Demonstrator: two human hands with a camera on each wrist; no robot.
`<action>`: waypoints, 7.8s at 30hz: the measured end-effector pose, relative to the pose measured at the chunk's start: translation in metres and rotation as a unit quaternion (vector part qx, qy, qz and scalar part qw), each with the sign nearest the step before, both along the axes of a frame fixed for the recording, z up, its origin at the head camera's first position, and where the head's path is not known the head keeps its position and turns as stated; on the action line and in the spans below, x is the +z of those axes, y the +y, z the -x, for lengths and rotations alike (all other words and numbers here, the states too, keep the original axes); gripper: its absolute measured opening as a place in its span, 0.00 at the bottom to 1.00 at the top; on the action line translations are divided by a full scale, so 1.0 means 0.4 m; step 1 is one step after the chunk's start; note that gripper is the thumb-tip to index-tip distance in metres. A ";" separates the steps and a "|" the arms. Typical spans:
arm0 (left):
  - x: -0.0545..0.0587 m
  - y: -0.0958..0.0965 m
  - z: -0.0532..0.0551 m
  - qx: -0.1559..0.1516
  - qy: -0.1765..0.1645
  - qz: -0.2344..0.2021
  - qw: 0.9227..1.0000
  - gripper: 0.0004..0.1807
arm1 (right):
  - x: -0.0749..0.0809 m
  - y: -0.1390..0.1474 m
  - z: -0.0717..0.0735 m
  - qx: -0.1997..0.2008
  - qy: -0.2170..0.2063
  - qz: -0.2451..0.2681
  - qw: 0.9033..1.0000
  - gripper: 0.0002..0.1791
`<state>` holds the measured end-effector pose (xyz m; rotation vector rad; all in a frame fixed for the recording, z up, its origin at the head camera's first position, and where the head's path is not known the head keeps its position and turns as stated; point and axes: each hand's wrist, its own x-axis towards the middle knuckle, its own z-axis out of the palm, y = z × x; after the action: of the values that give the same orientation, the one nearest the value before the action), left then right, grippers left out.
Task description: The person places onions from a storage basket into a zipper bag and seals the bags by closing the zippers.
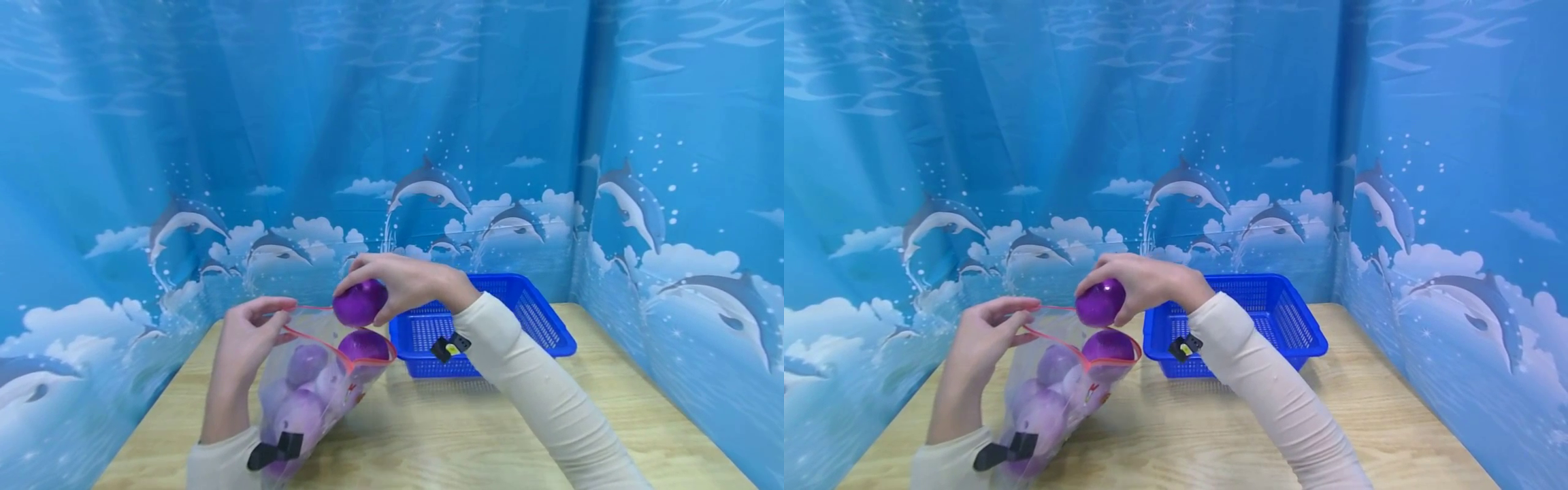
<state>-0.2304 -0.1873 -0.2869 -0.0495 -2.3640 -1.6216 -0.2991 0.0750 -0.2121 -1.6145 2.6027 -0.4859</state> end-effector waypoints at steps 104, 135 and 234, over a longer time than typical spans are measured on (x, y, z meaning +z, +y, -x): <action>0.018 -0.103 -0.047 -0.142 -0.069 0.122 0.980 0.29 | -0.122 0.062 0.054 -0.174 -0.029 0.137 0.975 0.11; -0.024 -0.129 0.013 0.088 -0.042 0.021 0.995 0.25 | -0.186 0.070 0.047 -0.153 -0.097 0.208 0.961 0.08; 0.119 0.101 0.085 -0.072 -0.019 0.361 0.930 0.06 | -0.242 0.055 0.015 -0.204 -0.165 0.371 0.891 0.07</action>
<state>-0.2644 -0.1470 -0.2395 -0.3429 -2.9047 -0.7130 -0.3050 0.0971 -0.3090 -0.9015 2.6032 -1.7778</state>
